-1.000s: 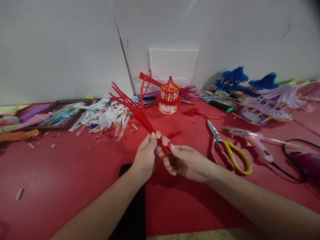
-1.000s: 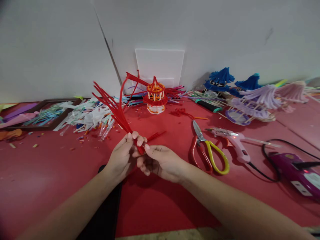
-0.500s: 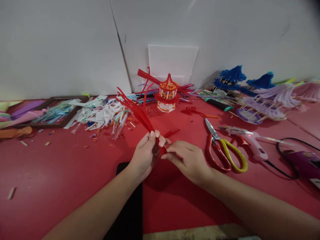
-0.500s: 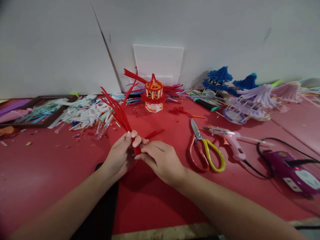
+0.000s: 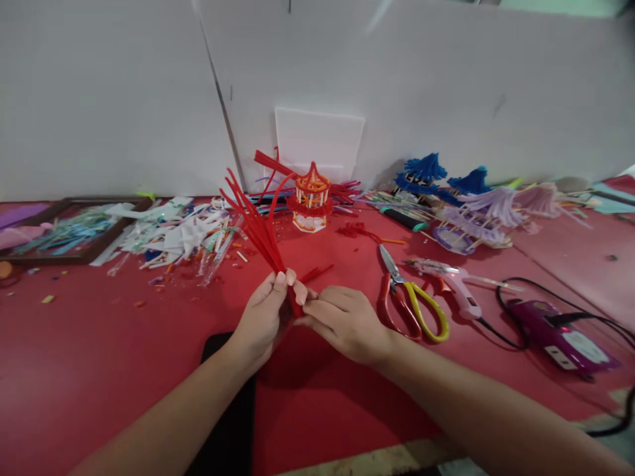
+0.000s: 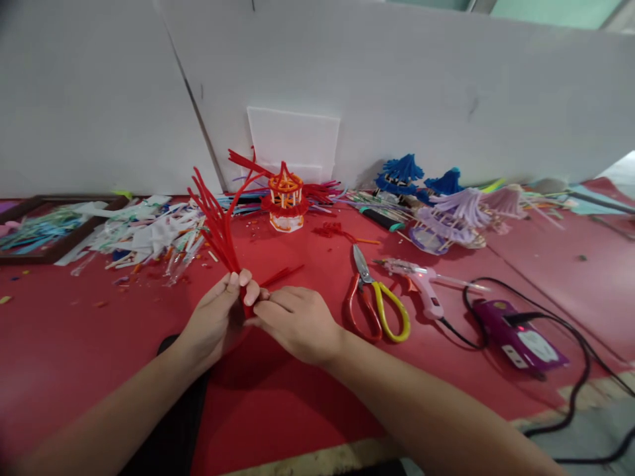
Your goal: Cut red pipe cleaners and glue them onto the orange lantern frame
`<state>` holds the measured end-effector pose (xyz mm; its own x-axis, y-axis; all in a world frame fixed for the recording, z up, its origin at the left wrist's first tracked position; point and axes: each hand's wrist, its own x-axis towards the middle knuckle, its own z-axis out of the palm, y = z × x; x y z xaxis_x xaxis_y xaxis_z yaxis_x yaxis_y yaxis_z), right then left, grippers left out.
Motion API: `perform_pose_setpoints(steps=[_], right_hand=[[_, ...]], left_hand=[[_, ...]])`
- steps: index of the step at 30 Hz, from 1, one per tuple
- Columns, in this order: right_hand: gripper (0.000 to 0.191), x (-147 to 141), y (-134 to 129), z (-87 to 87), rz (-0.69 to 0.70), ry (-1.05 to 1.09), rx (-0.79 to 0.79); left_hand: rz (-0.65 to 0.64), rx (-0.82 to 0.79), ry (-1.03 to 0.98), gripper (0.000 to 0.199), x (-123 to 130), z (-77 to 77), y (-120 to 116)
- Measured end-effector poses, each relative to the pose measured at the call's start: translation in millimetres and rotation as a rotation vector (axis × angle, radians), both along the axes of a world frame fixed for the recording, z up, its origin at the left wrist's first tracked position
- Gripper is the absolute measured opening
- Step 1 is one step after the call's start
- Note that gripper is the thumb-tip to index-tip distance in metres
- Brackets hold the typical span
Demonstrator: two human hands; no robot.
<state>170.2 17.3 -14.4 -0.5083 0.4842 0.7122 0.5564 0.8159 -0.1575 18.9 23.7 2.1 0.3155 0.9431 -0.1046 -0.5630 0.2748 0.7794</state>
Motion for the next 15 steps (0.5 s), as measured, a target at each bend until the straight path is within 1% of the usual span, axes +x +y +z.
perform_pose_setpoints(steps=[3, 8, 11, 13, 15], right_hand=[[0.030, 1, 4, -5.5, -0.003, 0.013, 0.008], [0.031, -5, 16, -16.3, 0.055, 0.070, 0.013], [0.027, -7, 19, -16.7, 0.099, 0.109, -0.015], [0.022, -8, 19, -14.7, 0.152, 0.139, -0.043], [0.024, -8, 19, -12.6, 0.212, 0.170, -0.072]], left_hand=[[0.022, 0.021, 0.027, 0.024, 1, 0.0, -1], [0.079, 0.019, 0.081, 0.033, 0, 0.3, 2], [0.082, 0.027, 0.109, 0.035, -2, -1.6, 3], [0.080, 0.036, 0.115, 0.034, -3, -4.0, 3], [0.090, 0.045, 0.121, 0.033, -4, -6.1, 3]])
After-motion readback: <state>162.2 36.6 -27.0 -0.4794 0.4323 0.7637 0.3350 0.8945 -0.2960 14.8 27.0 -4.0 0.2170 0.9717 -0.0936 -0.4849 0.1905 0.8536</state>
